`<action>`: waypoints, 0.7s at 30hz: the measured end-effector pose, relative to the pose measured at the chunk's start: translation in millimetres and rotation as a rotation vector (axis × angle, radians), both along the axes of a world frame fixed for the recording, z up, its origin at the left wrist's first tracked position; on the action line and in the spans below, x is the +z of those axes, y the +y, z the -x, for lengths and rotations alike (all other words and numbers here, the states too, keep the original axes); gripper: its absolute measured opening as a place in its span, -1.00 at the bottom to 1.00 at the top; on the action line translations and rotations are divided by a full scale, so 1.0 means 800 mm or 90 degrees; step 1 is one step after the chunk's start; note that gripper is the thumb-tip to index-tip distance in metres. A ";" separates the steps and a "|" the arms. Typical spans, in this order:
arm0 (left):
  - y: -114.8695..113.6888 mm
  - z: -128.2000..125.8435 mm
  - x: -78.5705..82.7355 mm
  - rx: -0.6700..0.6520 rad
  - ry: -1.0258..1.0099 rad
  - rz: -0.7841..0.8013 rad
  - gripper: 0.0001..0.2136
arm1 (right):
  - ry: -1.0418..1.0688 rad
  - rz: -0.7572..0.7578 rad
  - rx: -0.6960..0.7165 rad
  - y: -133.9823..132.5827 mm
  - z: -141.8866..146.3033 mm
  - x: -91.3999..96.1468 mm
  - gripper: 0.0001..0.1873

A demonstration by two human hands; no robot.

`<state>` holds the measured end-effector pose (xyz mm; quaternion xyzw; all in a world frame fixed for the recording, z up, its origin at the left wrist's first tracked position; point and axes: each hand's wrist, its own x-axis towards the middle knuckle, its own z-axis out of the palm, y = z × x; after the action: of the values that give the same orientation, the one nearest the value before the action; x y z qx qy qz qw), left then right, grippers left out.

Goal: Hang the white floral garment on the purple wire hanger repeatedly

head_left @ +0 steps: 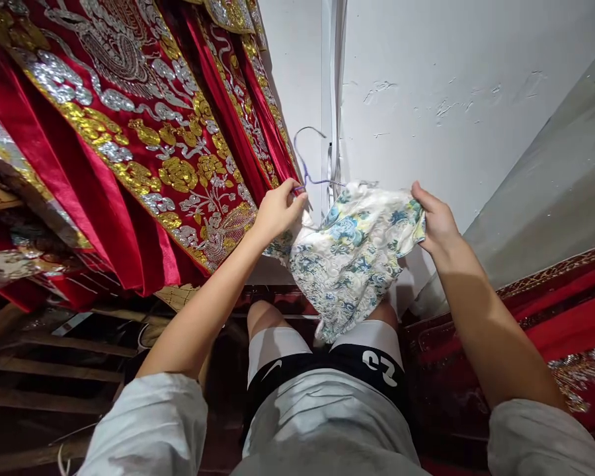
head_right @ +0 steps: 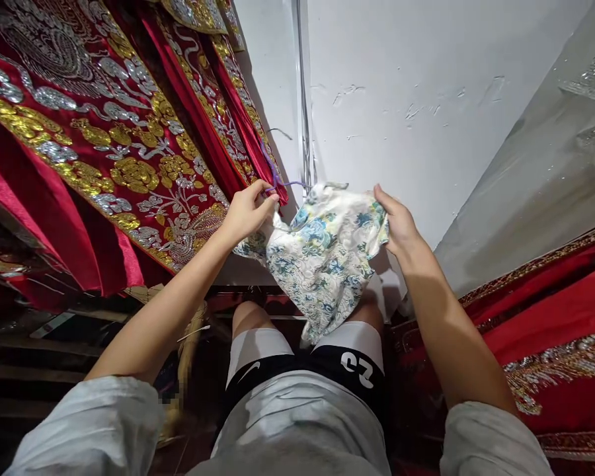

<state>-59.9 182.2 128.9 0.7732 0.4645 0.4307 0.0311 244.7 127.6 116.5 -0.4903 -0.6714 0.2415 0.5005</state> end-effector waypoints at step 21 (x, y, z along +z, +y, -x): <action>-0.095 -0.017 0.011 -0.511 -0.265 0.333 -0.52 | -0.164 -0.231 0.094 0.001 0.084 -0.071 -0.66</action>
<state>-46.2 106.0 138.1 0.7547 0.2077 0.3991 0.4775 177.7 128.2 59.6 -0.3686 -0.7962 0.0887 0.4715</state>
